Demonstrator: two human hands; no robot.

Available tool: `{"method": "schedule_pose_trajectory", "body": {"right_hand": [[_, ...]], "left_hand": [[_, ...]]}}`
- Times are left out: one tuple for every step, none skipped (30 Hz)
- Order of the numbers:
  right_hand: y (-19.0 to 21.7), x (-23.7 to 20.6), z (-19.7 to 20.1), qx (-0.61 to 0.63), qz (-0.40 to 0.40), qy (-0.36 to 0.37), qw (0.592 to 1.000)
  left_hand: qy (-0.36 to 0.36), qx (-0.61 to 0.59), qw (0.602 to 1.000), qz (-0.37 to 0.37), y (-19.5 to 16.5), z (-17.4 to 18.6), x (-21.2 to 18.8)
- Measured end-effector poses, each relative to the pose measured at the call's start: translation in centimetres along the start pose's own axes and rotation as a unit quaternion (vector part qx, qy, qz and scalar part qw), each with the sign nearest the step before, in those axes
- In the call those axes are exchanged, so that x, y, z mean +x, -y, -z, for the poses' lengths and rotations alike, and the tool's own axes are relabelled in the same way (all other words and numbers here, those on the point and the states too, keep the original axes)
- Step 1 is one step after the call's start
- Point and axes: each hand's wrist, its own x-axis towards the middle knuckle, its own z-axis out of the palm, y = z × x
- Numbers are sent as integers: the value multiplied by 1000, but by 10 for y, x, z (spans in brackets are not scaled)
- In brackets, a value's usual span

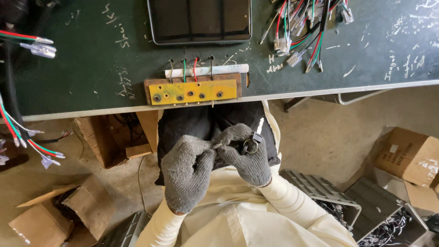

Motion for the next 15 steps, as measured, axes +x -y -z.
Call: {"method": "schedule_pose_trajectory", "body": {"right_hand": [[0,0,1,-12,-2,6,1000],[0,1,1,-24,-5,11,1000],[0,1,2,-13,-16,12,1000],[0,2,1,-2,-28,14,1000],[0,4,2,8,-38,17,999],[0,5,2,15,-51,23,998],[0,6,3,22,-66,27,997],[0,7,4,30,-82,32,996],[0,7,4,28,-46,35,998],[0,7,5,25,-8,39,999],[-1,7,5,22,28,45,998],[-1,6,4,27,7,30,999],[-2,5,3,31,-13,15,999],[-3,4,2,36,-34,1,999],[-4,3,2,28,-40,7,999]], "left_hand": [[0,0,1000,-12,1,0,0],[2,7,1000,-21,1,0,0],[2,13,999,-29,1,-1,1],[1,21,999,-36,1,-1,1],[-1,17,1000,-21,1,-1,0],[-3,13,1000,-9,1,-2,0],[-4,8,1000,4,1,-2,0],[-5,-1,1000,23,1,-2,0],[-5,-10,999,41,1,-2,-1],[-6,-20,998,58,1,-2,-1],[-4,-22,998,52,2,-1,-1],[-3,-23,999,47,3,0,-1],[-1,-25,999,41,4,0,-1],[1,-21,999,42,5,0,-1],[3,-18,999,42,5,1,-1]]}}
